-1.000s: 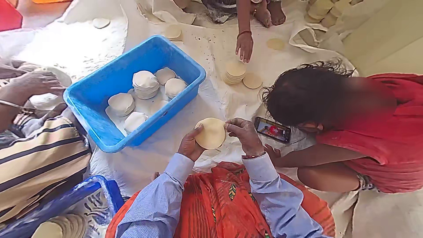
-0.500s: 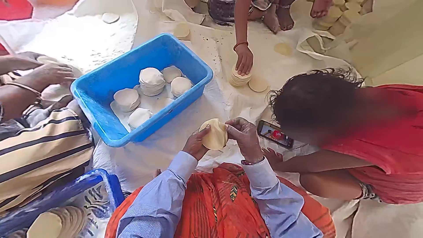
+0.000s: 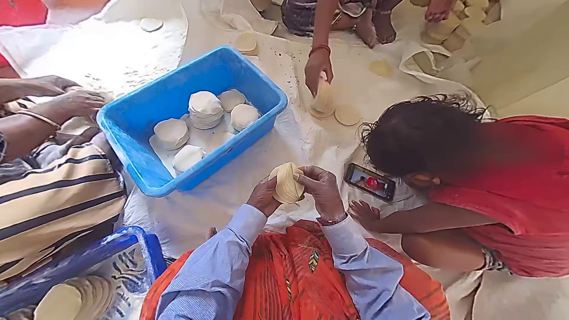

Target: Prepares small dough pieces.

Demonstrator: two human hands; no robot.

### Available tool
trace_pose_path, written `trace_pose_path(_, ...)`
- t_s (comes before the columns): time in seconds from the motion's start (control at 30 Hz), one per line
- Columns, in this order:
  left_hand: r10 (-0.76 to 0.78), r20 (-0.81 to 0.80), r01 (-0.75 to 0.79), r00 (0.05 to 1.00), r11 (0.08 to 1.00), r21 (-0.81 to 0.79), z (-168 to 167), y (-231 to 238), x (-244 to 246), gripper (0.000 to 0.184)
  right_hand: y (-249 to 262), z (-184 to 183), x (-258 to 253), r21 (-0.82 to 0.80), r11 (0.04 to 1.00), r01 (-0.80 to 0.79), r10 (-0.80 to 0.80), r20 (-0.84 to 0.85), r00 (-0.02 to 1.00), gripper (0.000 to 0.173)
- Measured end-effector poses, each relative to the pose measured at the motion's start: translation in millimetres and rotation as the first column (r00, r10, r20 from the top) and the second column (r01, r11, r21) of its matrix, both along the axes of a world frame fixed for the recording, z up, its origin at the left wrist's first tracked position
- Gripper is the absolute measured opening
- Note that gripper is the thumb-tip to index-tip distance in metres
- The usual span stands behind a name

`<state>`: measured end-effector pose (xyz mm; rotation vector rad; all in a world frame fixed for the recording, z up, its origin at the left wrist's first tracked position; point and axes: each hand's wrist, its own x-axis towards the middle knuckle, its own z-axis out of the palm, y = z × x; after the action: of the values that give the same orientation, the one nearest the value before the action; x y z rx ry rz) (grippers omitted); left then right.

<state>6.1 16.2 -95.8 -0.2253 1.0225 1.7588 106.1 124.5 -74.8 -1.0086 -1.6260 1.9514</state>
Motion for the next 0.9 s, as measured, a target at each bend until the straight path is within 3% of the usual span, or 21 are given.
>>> trace_pose_path(0.1,0.027,0.030,-0.032,0.999,0.987,0.154,1.0,-3.6,1.1,0.028,-9.9,11.8,0.5,0.240,0.970,-0.029,0.043,-0.053,0.998,0.013)
trace_pose_path(0.17,0.032,0.059,-0.047,0.998,0.961,0.273,3.7,-7.1,1.1,0.026,-17.5,26.4,-0.1,0.282,0.959,-0.023,0.049,-0.087,0.995,0.014)
trace_pose_path(0.27,0.027,0.086,-0.055,0.996,0.940,0.336,9.3,-9.2,3.4,0.024,-17.5,43.6,0.3,0.168,0.985,-0.027,0.055,-0.162,0.985,0.012)
trace_pose_path(0.4,0.005,0.152,-0.053,0.988,0.948,0.312,15.1,-7.2,7.8,0.030,4.0,57.7,9.8,-0.167,0.985,-0.032,-0.017,-0.279,0.960,0.011)
trace_pose_path(0.47,-0.029,0.159,-0.026,0.987,0.940,0.339,14.7,-6.8,7.3,0.033,16.6,63.7,18.4,-0.216,0.976,-0.034,-0.047,-0.357,0.933,0.012)
trace_pose_path(0.53,-0.005,0.033,-0.004,0.999,0.962,0.275,20.0,-3.2,7.0,0.031,28.9,70.9,27.7,-0.189,0.981,-0.044,-0.038,-0.410,0.911,0.010)
trace_pose_path(0.57,0.005,-0.165,0.021,0.986,0.987,0.157,22.4,0.3,6.6,0.027,33.4,75.2,31.3,-0.172,0.984,-0.040,-0.037,-0.420,0.907,0.010)
trace_pose_path(0.6,-0.050,-0.427,0.050,0.903,0.999,-0.011,21.4,3.1,5.7,0.026,35.7,78.6,34.3,-0.151,0.988,-0.024,-0.041,-0.413,0.910,0.009)
trace_pose_path(0.63,-0.177,-0.667,0.059,0.723,0.979,-0.196,18.3,3.7,4.2,0.026,37.4,79.2,37.5,-0.126,0.992,-0.010,-0.040,-0.392,0.919,0.009)
trace_pose_path(0.67,-0.328,-0.798,0.028,0.505,0.931,-0.365,16.1,3.0,2.7,0.027,38.8,77.7,39.6,-0.103,0.995,0.001,-0.039,-0.367,0.929,0.009)
trace_pose_path(0.7,-0.469,-0.816,0.000,0.339,0.867,-0.499,17.1,1.8,1.5,0.029,40.4,75.1,40.4,-0.091,0.996,0.008,-0.039,-0.339,0.940,0.009)
trace_pose_path(0.73,-0.583,-0.775,-0.012,0.243,0.797,-0.604,19.2,0.8,-0.3,0.029,41.8,71.6,39.1,-0.090,0.996,0.020,-0.047,-0.309,0.950,0.010)
trace_pose_path(0.77,-0.659,-0.721,-0.009,0.215,0.737,-0.676,19.8,0.4,-3.0,0.029,42.7,68.5,35.7,-0.097,0.995,0.039,-0.064,-0.276,0.959,0.010)
trace_pose_path(0.83,-0.696,-0.651,0.025,0.303,0.689,-0.724,15.4,0.7,-10.0,0.028,41.4,63.3,31.3,-0.070,0.997,0.039,-0.052,-0.193,0.980,0.010)
trace_pose_path(0.9,-0.552,-0.587,0.075,0.592,0.763,-0.642,6.2,1.7,-13.8,0.030,35.4,61.5,28.7,-0.017,1.000,-0.012,0.010,-0.115,0.993,0.011)
